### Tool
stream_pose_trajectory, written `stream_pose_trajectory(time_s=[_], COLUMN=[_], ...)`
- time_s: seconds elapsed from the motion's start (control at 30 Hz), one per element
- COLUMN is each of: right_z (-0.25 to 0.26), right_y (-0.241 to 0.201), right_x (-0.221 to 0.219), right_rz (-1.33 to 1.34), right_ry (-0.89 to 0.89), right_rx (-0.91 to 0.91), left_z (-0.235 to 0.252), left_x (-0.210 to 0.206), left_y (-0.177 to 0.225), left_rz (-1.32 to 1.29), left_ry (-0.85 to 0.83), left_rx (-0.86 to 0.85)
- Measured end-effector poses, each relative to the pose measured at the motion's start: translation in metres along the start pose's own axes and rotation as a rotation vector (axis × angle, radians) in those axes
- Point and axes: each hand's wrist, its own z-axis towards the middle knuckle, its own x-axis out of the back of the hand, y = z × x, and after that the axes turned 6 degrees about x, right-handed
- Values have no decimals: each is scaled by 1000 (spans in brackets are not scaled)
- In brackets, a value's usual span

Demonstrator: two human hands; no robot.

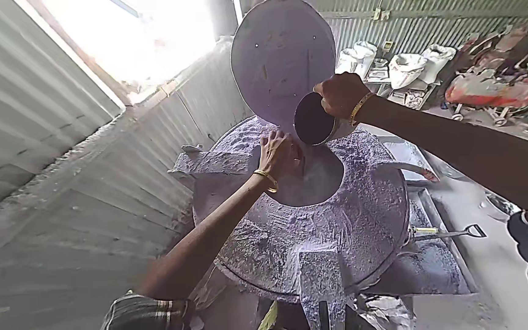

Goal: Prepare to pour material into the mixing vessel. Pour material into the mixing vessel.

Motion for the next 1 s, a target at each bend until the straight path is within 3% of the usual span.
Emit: stream_pose_trajectory(time_s=[0.13, 0.8, 0.9, 1.0], right_z=[-2, -3, -3, -4], right_y=[-1, -9, -3, 2], right_x=[0, 1, -1, -4], right_rz=[-28, -76, -53, -32], right_ry=[-7, -2, 19, 19], right_rx=[22, 39, 30, 2], left_z=[13, 11, 13, 11], left_x=[-6, -6, -4, 2], left_y=[-5, -8, -7, 1], left_rz=[-248, -432, -322, 38], left_ry=[-137, -164, -135, -49], left_rx=[162, 167, 117, -33])
